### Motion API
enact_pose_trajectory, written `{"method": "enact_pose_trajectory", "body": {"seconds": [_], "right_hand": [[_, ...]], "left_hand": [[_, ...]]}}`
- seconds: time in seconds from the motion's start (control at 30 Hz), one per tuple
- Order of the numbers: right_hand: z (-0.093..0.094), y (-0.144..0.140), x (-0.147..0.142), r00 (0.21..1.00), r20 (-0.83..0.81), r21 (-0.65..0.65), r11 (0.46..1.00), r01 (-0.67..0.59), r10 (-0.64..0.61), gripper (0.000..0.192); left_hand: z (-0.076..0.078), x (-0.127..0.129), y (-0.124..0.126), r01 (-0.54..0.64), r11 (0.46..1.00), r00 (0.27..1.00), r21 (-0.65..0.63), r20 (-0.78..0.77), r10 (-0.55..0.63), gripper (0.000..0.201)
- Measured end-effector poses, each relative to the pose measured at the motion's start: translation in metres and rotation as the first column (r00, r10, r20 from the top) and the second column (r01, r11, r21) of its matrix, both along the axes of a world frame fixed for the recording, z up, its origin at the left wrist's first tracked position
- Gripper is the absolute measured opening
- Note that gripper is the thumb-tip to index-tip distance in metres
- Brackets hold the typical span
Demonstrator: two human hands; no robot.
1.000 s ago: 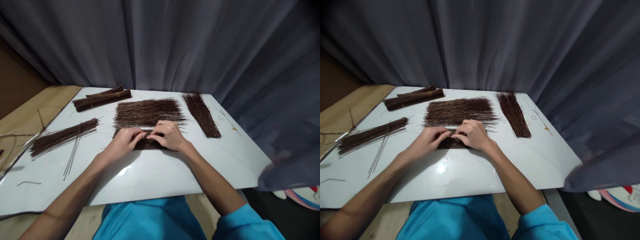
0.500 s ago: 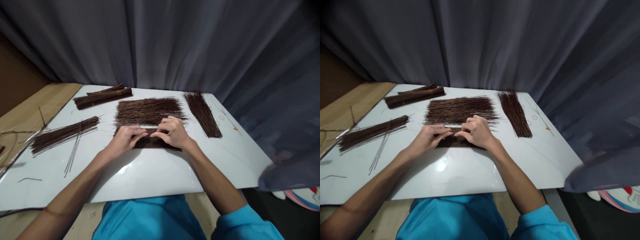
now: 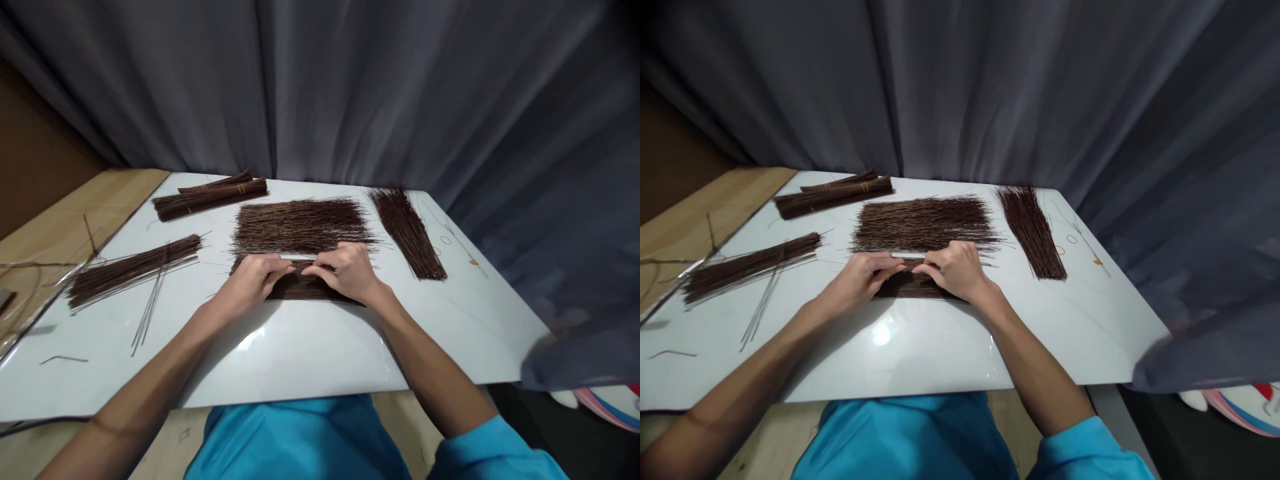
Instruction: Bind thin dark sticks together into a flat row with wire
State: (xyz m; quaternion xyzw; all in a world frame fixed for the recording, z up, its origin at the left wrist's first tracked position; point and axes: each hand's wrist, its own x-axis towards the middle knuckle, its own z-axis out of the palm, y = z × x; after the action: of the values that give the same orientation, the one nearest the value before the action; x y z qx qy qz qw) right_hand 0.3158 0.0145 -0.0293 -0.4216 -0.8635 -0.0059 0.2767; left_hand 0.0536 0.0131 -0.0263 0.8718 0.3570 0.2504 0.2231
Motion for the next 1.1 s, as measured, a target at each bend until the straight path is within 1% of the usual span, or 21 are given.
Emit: {"method": "enact_pose_trajectory", "body": {"seconds": [0.2,0.4,0.57,0.67,0.77,0.9,0.97,1.1], "right_hand": [[-0.0006,0.0015,0.0013,0.999,0.035,-0.029,0.999,0.029,-0.028,0.046],[0.0001,0.0017,0.0018,0.999,-0.004,-0.016,0.999,0.041,-0.041,0.048],[0.0022,0.0021,0.0015,0.999,-0.043,-0.037,0.999,0.007,-0.009,0.047],[0.0037,0.0029,0.0016,0.999,-0.042,-0.056,0.998,-0.024,0.022,0.047],[0.0055,0.0038,0.0021,0.999,-0.020,-0.065,0.997,-0.045,0.044,0.049],[0.0072,0.0042,0.0023,1.000,-0.018,-0.038,0.999,-0.001,0.000,0.045],[0.0077,0.0043,0.0020,1.000,-0.013,-0.035,0.999,0.024,-0.025,0.043],[0.0080,0.0046,0.0022,0.999,0.023,-0.042,0.999,0.033,-0.032,0.042]], "left_hand": [[0.0003,0.0006,-0.0023,0.034,0.999,0.998,0.042,-0.055,-0.032,0.038],[-0.0038,0.0007,-0.0034,0.012,0.995,0.996,0.102,-0.090,-0.003,0.035],[-0.0055,0.0000,-0.0031,-0.024,0.991,0.997,0.129,-0.069,0.033,0.035],[-0.0047,-0.0004,-0.0038,-0.010,0.991,0.997,0.132,-0.073,0.019,0.034],[-0.0044,-0.0008,-0.0049,0.001,0.987,0.994,0.161,-0.104,0.016,0.032],[-0.0037,-0.0012,-0.0059,-0.016,0.979,0.987,0.204,-0.153,0.048,0.031],[-0.0033,-0.0012,-0.0063,-0.023,0.977,0.986,0.210,-0.155,0.056,0.030],[-0.0044,-0.0006,-0.0069,-0.034,0.977,0.987,0.210,-0.144,0.065,0.027]]}}
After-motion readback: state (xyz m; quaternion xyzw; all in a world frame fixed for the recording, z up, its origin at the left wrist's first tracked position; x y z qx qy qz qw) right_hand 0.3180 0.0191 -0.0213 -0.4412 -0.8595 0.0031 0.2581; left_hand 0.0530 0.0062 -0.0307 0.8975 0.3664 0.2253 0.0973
